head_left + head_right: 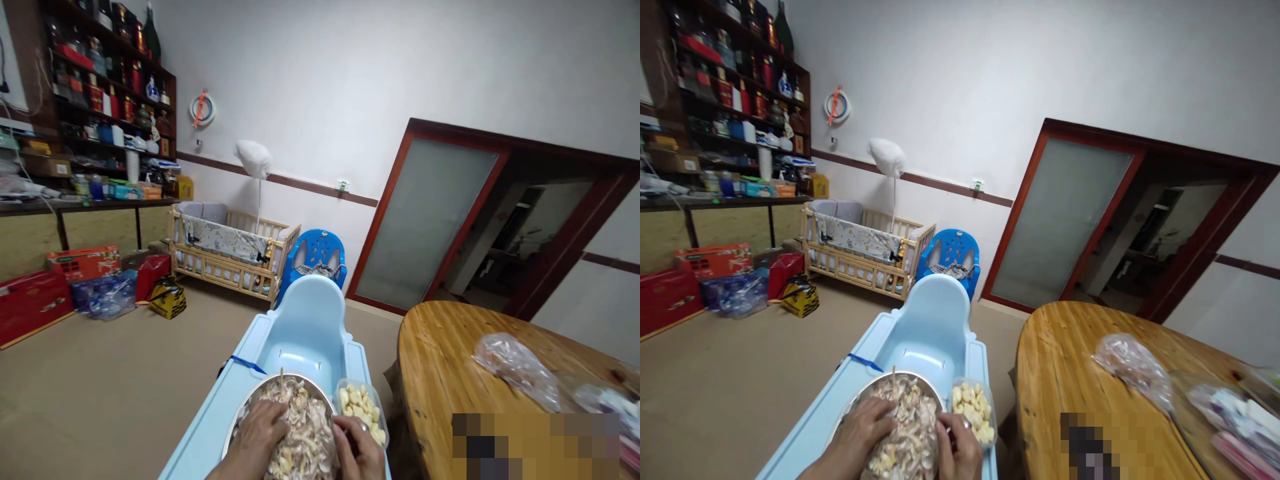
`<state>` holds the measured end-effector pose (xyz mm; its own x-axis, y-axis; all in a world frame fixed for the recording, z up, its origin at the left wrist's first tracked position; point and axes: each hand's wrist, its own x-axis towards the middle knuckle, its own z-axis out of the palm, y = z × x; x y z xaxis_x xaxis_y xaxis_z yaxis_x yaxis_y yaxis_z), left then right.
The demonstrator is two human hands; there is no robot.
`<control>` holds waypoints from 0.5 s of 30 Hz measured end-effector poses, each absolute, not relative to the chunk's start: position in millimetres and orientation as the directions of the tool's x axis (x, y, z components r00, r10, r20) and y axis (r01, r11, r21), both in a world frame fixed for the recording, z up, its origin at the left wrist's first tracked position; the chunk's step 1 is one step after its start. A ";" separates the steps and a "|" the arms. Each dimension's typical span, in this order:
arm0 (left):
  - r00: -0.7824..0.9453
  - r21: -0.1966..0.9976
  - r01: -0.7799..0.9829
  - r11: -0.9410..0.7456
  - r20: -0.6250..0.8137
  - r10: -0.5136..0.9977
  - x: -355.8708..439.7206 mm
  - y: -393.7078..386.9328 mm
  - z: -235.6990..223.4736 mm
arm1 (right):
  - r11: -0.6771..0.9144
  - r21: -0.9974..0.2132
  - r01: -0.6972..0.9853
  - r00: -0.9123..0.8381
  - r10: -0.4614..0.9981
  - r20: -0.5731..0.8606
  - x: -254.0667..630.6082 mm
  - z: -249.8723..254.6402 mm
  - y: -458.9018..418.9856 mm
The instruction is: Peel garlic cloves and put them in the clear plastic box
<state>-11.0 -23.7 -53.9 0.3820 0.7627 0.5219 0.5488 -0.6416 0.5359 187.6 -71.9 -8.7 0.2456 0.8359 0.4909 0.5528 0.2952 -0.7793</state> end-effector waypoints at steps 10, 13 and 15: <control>0.408 0.566 0.502 -0.654 0.512 0.756 -12.1 -16.7 -48.1 | 0.343 -0.535 0.772 -0.181 0.925 0.333 144.0 15.1 -24.6; 0.425 0.535 0.508 -0.675 0.526 0.737 -13.1 -17.8 -48.7 | 0.324 -0.553 0.768 -0.138 0.926 0.351 146.3 15.4 -22.6; 0.431 0.521 0.501 -0.691 0.542 0.721 -14.2 -19.4 -49.9 | 0.307 -0.586 0.750 -0.100 0.929 0.357 153.0 19.5 -24.3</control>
<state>-14.2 -19.4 -49.9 0.4310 0.7215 0.5420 0.5010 -0.6908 0.5212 153.0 -24.3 19.5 -0.1002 0.9285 0.3575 0.7499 0.3066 -0.5862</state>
